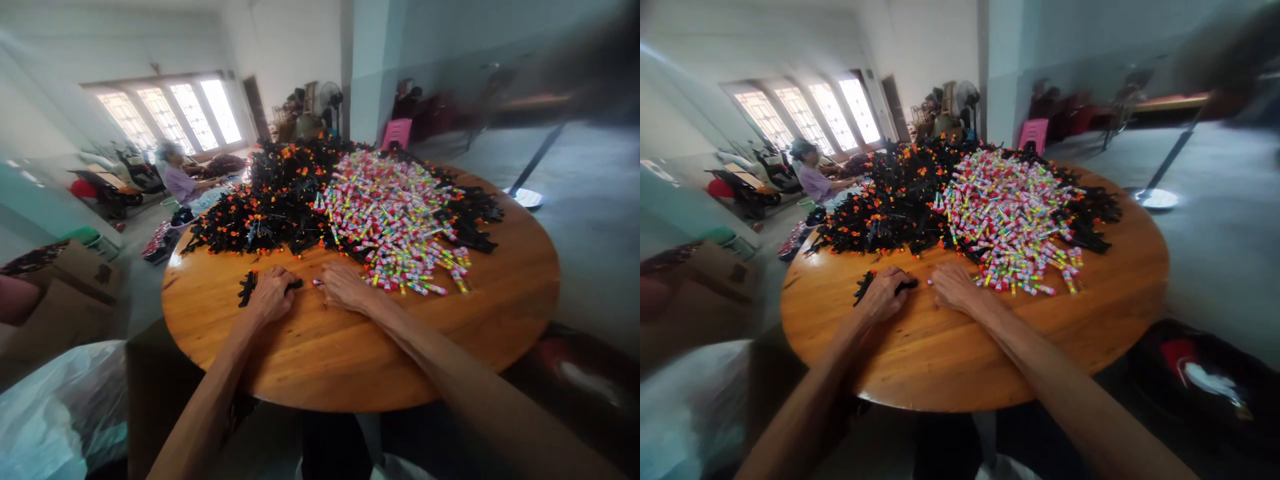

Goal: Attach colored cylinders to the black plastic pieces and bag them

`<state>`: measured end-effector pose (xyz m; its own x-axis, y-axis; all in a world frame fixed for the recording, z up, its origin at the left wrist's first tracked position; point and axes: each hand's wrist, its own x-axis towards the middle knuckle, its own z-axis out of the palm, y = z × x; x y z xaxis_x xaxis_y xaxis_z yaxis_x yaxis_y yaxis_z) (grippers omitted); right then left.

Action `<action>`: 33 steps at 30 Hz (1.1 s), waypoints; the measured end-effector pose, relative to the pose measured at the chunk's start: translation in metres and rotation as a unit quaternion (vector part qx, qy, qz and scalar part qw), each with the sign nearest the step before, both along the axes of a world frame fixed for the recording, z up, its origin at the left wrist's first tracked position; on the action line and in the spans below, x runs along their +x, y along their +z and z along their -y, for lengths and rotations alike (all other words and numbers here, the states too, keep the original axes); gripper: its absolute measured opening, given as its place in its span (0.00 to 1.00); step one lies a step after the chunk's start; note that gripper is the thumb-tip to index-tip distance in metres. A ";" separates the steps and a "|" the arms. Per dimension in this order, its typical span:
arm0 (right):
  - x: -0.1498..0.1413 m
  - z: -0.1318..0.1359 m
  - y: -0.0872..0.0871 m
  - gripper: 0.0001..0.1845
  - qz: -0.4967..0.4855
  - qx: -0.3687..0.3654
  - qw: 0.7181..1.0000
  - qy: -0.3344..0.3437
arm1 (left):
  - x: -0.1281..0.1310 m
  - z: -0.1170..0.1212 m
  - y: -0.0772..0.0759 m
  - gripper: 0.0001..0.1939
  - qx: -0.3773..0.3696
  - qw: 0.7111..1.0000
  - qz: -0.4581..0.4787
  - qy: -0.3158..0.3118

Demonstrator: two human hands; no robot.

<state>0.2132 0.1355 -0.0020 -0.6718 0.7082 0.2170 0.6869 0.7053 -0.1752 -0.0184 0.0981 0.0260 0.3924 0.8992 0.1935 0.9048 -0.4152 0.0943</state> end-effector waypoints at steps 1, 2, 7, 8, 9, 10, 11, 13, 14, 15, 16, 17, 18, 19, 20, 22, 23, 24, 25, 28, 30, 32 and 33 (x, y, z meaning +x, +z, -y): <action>0.000 0.000 -0.001 0.10 0.004 -0.002 1.000 0.007 | 0.001 0.001 -0.003 0.15 0.010 1.000 0.016 -0.009; 0.000 0.000 -0.002 0.09 0.006 -0.002 1.000 0.016 | 0.002 0.003 -0.005 0.14 0.020 0.999 0.030 -0.018; 0.000 0.001 -0.011 0.10 -0.016 0.045 0.999 0.027 | 0.009 0.014 -0.012 0.14 0.042 0.995 0.062 -0.061; 0.000 0.001 -0.012 0.10 -0.022 0.049 0.998 0.026 | 0.010 0.016 -0.012 0.15 0.043 0.995 0.062 -0.067; -0.001 0.003 -0.011 0.10 -0.026 0.045 0.998 0.025 | 0.012 0.018 -0.012 0.15 0.045 0.995 0.062 -0.071; -0.001 0.004 -0.010 0.10 -0.030 0.036 0.999 0.026 | 0.013 0.019 -0.012 0.15 0.045 0.994 0.062 -0.075; -0.002 0.005 -0.008 0.10 -0.035 0.024 0.999 0.026 | 0.014 0.019 -0.012 0.15 0.044 0.994 0.063 -0.079; -0.003 0.007 -0.002 0.10 -0.054 -0.006 0.998 0.022 | 0.015 0.020 -0.013 0.13 0.040 0.993 0.072 -0.086; -0.004 0.008 0.001 0.10 -0.067 -0.021 0.997 0.018 | 0.016 0.020 -0.013 0.12 0.040 0.992 0.080 -0.089; -0.004 0.009 0.003 0.10 -0.083 -0.038 0.996 0.014 | 0.016 0.020 -0.014 0.12 0.040 0.991 0.088 -0.090; -0.004 0.009 0.006 0.10 -0.097 -0.055 0.994 0.010 | 0.016 0.020 -0.014 0.12 0.041 0.990 0.095 -0.091; -0.004 0.010 0.008 0.10 -0.111 -0.074 0.991 0.007 | 0.017 0.020 -0.014 0.12 0.043 0.990 0.101 -0.091; -0.003 0.010 0.010 0.10 -0.123 -0.092 0.988 0.005 | 0.017 0.020 -0.014 0.12 0.046 0.989 0.105 -0.093; -0.003 0.010 0.012 0.10 -0.133 -0.109 0.985 0.005 | 0.017 0.021 -0.014 0.12 0.048 0.989 0.106 -0.096; -0.002 0.010 0.014 0.10 -0.143 -0.123 0.982 0.007 | 0.017 0.021 -0.014 0.12 0.049 0.988 0.106 -0.100; -0.002 0.011 0.016 0.10 -0.158 -0.143 0.977 0.008 | 0.017 0.022 -0.013 0.11 0.050 0.987 0.104 -0.109; -0.001 0.011 0.016 0.10 -0.161 -0.148 0.976 0.009 | 0.017 0.022 -0.013 0.10 0.050 0.987 0.103 -0.112; -0.001 0.011 0.017 0.09 -0.162 -0.151 0.975 0.009 | 0.017 0.022 -0.012 0.10 0.050 0.987 0.103 -0.114; -0.001 0.011 0.017 0.09 -0.161 -0.151 0.975 0.007 | 0.017 0.022 -0.012 0.09 0.049 0.987 0.103 -0.116; 0.000 0.012 0.019 0.09 -0.160 -0.150 0.976 0.004 | 0.017 0.022 -0.012 0.08 0.042 0.988 0.100 -0.110; 0.001 0.012 0.020 0.09 -0.167 -0.159 0.973 0.009 | 0.017 0.021 -0.012 0.08 0.041 0.989 0.096 -0.104; 0.002 0.012 0.020 0.09 -0.180 -0.174 0.968 0.017 | 0.018 0.021 -0.012 0.07 0.043 0.990 0.092 -0.102; 0.003 0.012 0.021 0.09 -0.189 -0.182 0.965 0.020 | 0.018 0.021 -0.013 0.07 0.045 0.990 0.089 -0.102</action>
<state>0.2160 0.1239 0.0186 -0.6213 0.7591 0.1943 0.4992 0.5746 -0.6486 -0.0006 0.0772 0.0134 0.5173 0.7804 0.3513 0.7731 -0.6022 0.1993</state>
